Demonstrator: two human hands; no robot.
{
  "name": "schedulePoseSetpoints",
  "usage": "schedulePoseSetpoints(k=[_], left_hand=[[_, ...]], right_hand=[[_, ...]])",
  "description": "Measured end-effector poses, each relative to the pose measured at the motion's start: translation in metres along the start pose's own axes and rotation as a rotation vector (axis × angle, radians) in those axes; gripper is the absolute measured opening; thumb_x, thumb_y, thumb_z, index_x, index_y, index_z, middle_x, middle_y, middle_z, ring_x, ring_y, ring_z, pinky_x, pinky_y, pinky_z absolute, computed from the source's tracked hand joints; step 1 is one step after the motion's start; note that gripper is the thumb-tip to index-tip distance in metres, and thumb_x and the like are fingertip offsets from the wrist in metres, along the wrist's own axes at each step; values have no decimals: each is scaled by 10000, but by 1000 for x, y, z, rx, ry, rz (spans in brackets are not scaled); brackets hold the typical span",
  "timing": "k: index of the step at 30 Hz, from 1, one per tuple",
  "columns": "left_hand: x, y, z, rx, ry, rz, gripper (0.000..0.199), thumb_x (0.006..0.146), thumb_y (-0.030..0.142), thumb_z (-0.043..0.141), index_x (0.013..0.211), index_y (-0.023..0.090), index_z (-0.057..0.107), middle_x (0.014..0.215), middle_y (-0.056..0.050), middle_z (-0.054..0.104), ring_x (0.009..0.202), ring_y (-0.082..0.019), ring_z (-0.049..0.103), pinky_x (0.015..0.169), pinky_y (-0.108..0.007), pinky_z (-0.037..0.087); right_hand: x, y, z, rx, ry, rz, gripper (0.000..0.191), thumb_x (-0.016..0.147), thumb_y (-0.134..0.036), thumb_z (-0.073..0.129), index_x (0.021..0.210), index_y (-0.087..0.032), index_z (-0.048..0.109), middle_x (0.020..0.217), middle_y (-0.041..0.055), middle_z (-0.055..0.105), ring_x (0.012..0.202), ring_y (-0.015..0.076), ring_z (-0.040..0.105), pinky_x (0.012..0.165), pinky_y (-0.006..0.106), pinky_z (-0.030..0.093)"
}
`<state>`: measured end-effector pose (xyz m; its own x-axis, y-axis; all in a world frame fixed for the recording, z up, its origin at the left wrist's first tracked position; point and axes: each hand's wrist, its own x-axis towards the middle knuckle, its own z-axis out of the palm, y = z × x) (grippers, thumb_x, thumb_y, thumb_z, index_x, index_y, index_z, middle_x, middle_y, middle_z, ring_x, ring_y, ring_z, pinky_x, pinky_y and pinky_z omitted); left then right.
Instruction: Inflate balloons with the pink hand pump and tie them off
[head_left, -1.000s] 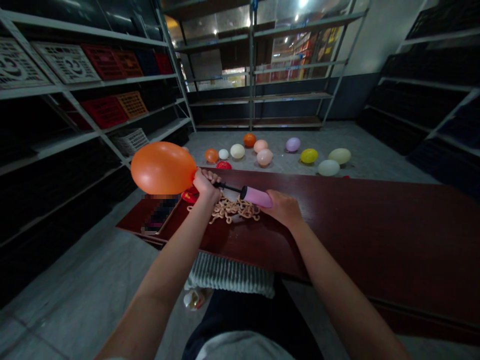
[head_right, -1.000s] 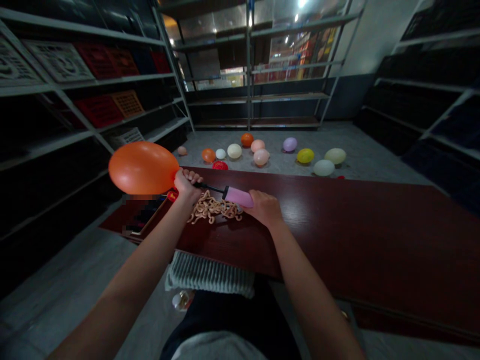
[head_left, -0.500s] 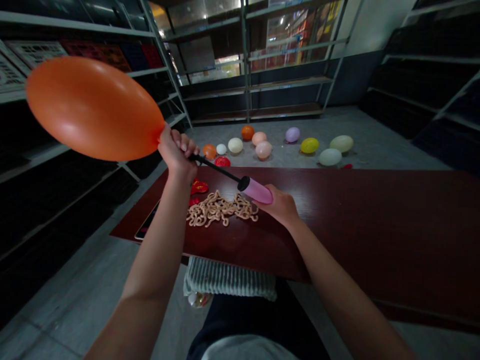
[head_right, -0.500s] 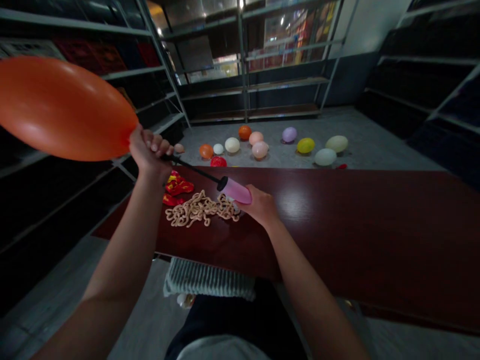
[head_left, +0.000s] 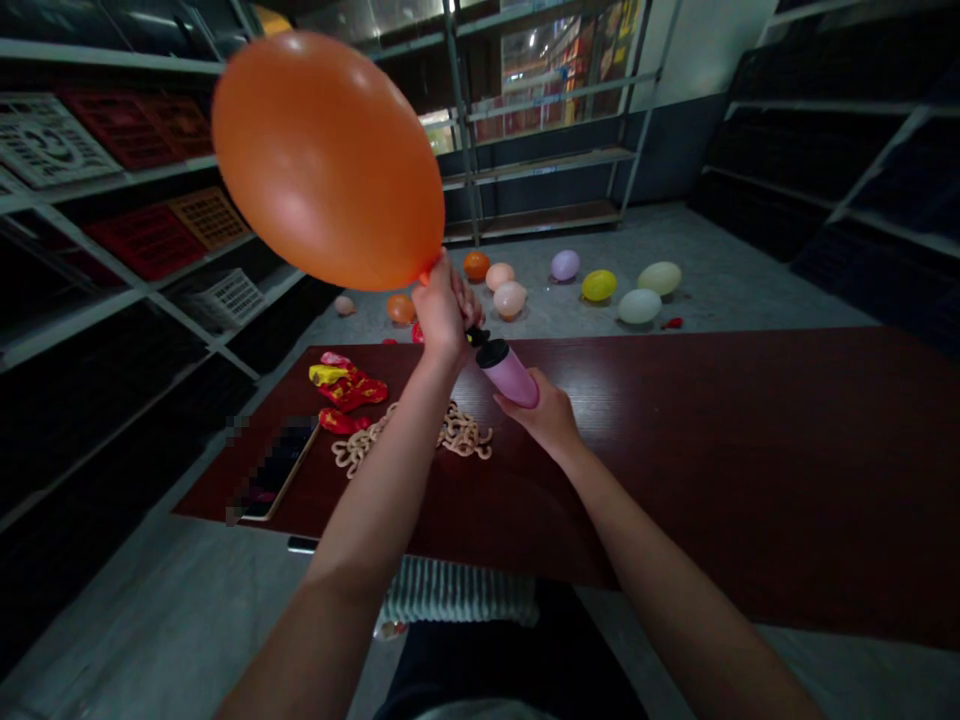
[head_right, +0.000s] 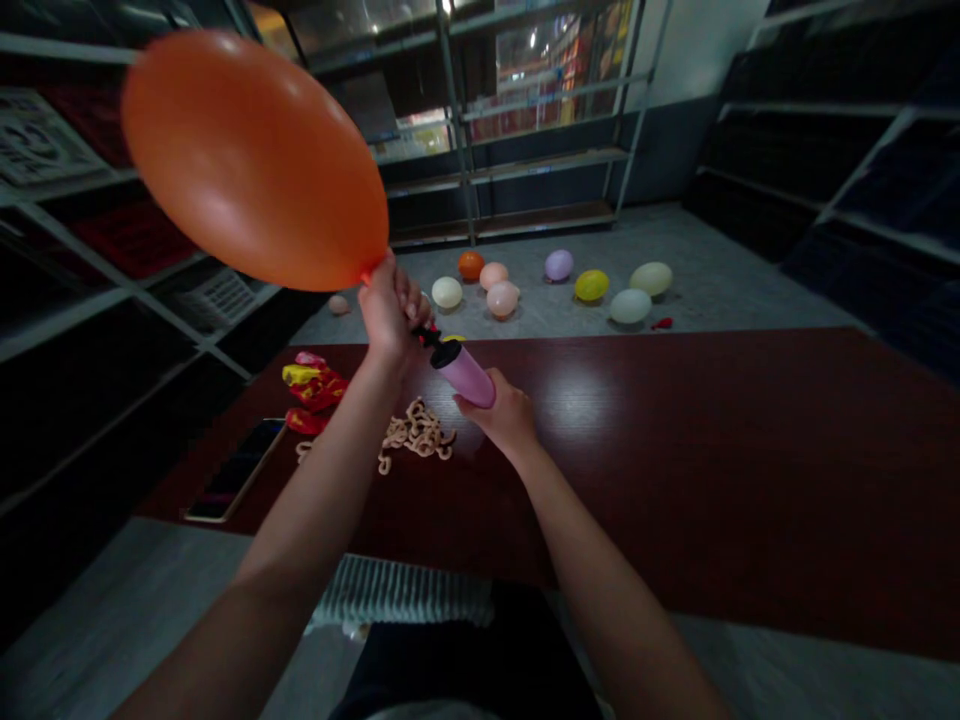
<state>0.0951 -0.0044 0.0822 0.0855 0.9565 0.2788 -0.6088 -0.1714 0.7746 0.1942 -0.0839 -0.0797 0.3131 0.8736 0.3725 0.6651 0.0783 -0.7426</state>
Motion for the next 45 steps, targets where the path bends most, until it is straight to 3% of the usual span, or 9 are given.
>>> schedulePoseSetpoints(k=[5, 9, 15, 22, 31, 34, 37, 41, 45], left_hand=[[-10, -20, -13, -23, 34, -45, 552, 986, 440, 435, 515, 212, 260, 351, 65, 237, 258, -66, 208, 306, -238, 186], [-10, -17, -33, -83, 123, -30, 529, 994, 373, 421, 516, 204, 270, 355, 63, 246, 260, -68, 216, 320, -236, 180], [-19, -6, -78, -172, 292, -111, 498, 995, 256, 342, 510, 197, 245, 366, 56, 250, 272, -71, 212, 344, -235, 206], [-28, 20, -118, -234, 441, -69, 415, 951, 191, 358, 553, 188, 241, 408, 69, 243, 307, -62, 232, 380, -222, 226], [-26, 75, -142, -219, 475, 20, 418, 938, 185, 375, 543, 188, 236, 413, 67, 236, 310, -59, 222, 390, -225, 232], [-20, 95, -141, -197, 401, 55, 462, 974, 254, 365, 536, 189, 234, 407, 62, 225, 307, -62, 212, 379, -227, 235], [-14, 109, -128, -170, 314, 72, 511, 974, 359, 430, 531, 198, 234, 398, 61, 218, 306, -69, 196, 367, -238, 232], [-7, 115, -93, -122, 222, 78, 547, 948, 429, 514, 528, 209, 242, 389, 57, 212, 311, -77, 182, 371, -267, 222], [0, 108, -53, -71, 114, 95, 547, 998, 462, 410, 544, 213, 233, 388, 57, 198, 317, -76, 156, 388, -281, 186]], right_hand=[[1, 3, 1, -91, 12, -15, 441, 736, -629, 632, 974, -259, 599, 807, 26, 707, 729, 233, 664, 598, 279, 393], [-1, 0, 0, -201, -8, -64, 442, 720, -595, 668, 1007, -262, 622, 830, 32, 725, 741, 238, 677, 589, 280, 384], [-9, -13, -2, -413, -89, -193, 414, 756, -581, 658, 1018, -261, 629, 881, 31, 738, 767, 226, 688, 588, 283, 368], [-17, -17, -5, -501, -85, -367, 420, 800, -552, 642, 1072, -234, 618, 968, 43, 735, 832, 221, 692, 627, 287, 393], [-18, -16, -9, -435, -143, -406, 395, 782, -526, 668, 1057, -245, 629, 971, 41, 730, 823, 220, 687, 647, 292, 415], [-16, -16, -7, -368, -157, -390, 403, 779, -514, 668, 1075, -242, 630, 984, 51, 728, 844, 227, 686, 664, 297, 433], [-15, -15, -4, -310, -169, -357, 421, 780, -519, 663, 1090, -238, 625, 982, 55, 725, 838, 229, 688, 663, 300, 442], [-15, -12, -2, -256, -139, -275, 465, 771, -546, 660, 1113, -234, 609, 941, 56, 724, 809, 235, 688, 648, 304, 445], [-16, -8, -4, -202, -71, -171, 474, 765, -578, 643, 1090, -237, 591, 895, 47, 715, 782, 248, 684, 637, 309, 438]])
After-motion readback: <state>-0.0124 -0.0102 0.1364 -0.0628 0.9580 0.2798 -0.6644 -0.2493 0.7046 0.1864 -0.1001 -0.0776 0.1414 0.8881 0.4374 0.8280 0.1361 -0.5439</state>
